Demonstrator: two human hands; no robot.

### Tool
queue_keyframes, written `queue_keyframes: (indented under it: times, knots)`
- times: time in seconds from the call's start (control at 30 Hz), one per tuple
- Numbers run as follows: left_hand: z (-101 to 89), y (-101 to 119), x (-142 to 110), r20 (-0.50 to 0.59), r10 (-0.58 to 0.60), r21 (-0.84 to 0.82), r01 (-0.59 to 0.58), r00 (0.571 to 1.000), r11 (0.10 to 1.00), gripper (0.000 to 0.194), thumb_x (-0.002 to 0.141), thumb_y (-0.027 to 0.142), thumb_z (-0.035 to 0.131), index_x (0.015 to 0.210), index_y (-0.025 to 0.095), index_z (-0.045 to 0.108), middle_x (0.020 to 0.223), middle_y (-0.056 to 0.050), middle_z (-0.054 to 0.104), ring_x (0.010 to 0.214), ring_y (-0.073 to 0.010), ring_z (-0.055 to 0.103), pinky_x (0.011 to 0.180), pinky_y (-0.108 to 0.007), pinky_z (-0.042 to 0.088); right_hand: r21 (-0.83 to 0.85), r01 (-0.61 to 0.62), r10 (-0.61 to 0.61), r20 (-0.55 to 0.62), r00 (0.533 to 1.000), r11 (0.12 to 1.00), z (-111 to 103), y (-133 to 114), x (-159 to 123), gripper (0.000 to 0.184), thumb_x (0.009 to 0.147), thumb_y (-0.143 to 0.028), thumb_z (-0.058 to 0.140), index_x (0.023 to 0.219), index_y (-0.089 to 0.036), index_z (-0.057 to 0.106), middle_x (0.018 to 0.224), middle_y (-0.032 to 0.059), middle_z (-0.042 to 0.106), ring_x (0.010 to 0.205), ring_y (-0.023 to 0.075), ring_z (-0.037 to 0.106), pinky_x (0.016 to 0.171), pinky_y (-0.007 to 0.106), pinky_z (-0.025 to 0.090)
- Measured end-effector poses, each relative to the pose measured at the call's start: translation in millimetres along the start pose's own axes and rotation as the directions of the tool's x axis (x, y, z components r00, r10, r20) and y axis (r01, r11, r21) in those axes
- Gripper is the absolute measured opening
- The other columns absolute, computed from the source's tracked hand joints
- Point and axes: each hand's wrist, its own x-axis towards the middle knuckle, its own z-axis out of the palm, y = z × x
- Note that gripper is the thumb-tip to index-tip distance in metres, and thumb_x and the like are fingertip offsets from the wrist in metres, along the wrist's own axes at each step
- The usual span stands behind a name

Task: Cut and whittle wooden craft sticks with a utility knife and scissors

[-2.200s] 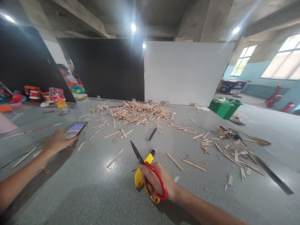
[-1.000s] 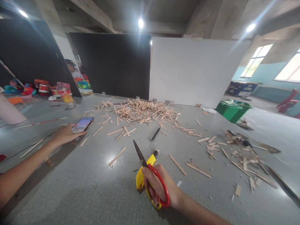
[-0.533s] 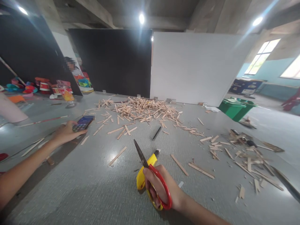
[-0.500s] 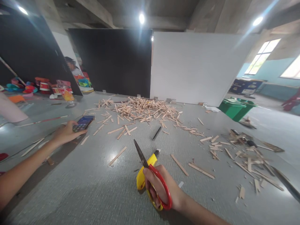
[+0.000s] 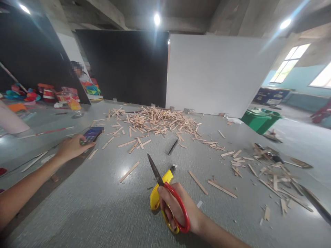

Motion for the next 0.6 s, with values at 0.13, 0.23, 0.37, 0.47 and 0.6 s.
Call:
queue_keyframes:
  times: [0.13, 0.23, 0.37, 0.47, 0.6]
  knots:
    - [-1.7, 0.5, -0.3, -0.008, 0.013, 0.019, -0.012, 1.0, 1.0, 0.063, 0.094, 0.068, 0.046, 0.124, 0.014, 0.058, 0.104, -0.015, 0.076, 0.111, -0.0368, 0.066, 0.089, -0.035, 0.046, -0.027, -0.015, 0.015, -0.006, 1.0, 1.0, -0.7, -0.3, 1.5, 0.069, 0.095, -0.083, 0.045, 0.066, -0.022, 0.053, 0.039, -0.0073, 0.045, 0.031, 0.0076, 0.042, 0.035, 0.018, 0.038]
    - [-2.6, 1.0, 2.6, 0.001, 0.003, 0.032, -0.003, 1.0, 0.999, 0.064, 0.093, 0.069, 0.042, 0.124, 0.016, 0.058, 0.096, -0.013, 0.076, 0.105, -0.036, 0.069, 0.083, -0.034, 0.047, -0.02, -0.004, 0.005, 0.042, 0.999, 1.0, -1.3, -4.2, 2.9, 0.072, 0.092, -0.087, 0.044, 0.061, -0.022, 0.052, 0.039, -0.0056, 0.046, 0.03, 0.008, 0.042, 0.034, 0.019, 0.038]
    - [-1.7, 2.6, 10.4, 0.008, -0.009, 0.068, 0.009, 1.0, 0.998, 0.066, 0.089, 0.072, 0.04, 0.122, 0.018, 0.06, 0.078, -0.009, 0.074, 0.105, -0.0396, 0.069, 0.084, -0.037, 0.048, -0.009, -0.005, 0.005, 0.059, 0.998, 1.0, -3.5, -9.2, 4.4, 0.072, 0.089, -0.085, 0.051, 0.058, -0.021, 0.053, 0.041, -0.003, 0.049, 0.031, 0.0088, 0.045, 0.033, 0.019, 0.038]
    - [-0.2, 4.7, 15.5, 0.009, -0.025, 0.071, 0.024, 1.0, 0.997, 0.076, 0.087, 0.078, 0.036, 0.125, 0.016, 0.06, 0.079, -0.011, 0.074, 0.095, -0.0388, 0.071, 0.076, -0.036, 0.051, 0.003, -0.013, 0.013, 0.038, 0.999, 1.0, -4.7, -10.6, 5.4, 0.071, 0.091, -0.083, 0.053, 0.06, -0.02, 0.056, 0.042, -0.0025, 0.051, 0.031, 0.0088, 0.046, 0.033, 0.02, 0.039]
    - [-1.7, 9.9, 12.4, -0.045, -0.102, -0.032, 0.1, 0.994, 0.994, 0.095, 0.087, 0.078, 0.037, 0.144, 0.003, 0.043, 0.106, -0.024, 0.075, 0.099, -0.0398, 0.073, 0.077, -0.039, 0.054, 0.01, -0.029, 0.029, 0.014, 0.999, 1.0, -3.3, -8.8, 6.8, 0.069, 0.091, -0.081, 0.053, 0.06, -0.019, 0.056, 0.043, -0.0023, 0.051, 0.032, 0.0092, 0.046, 0.033, 0.02, 0.039]
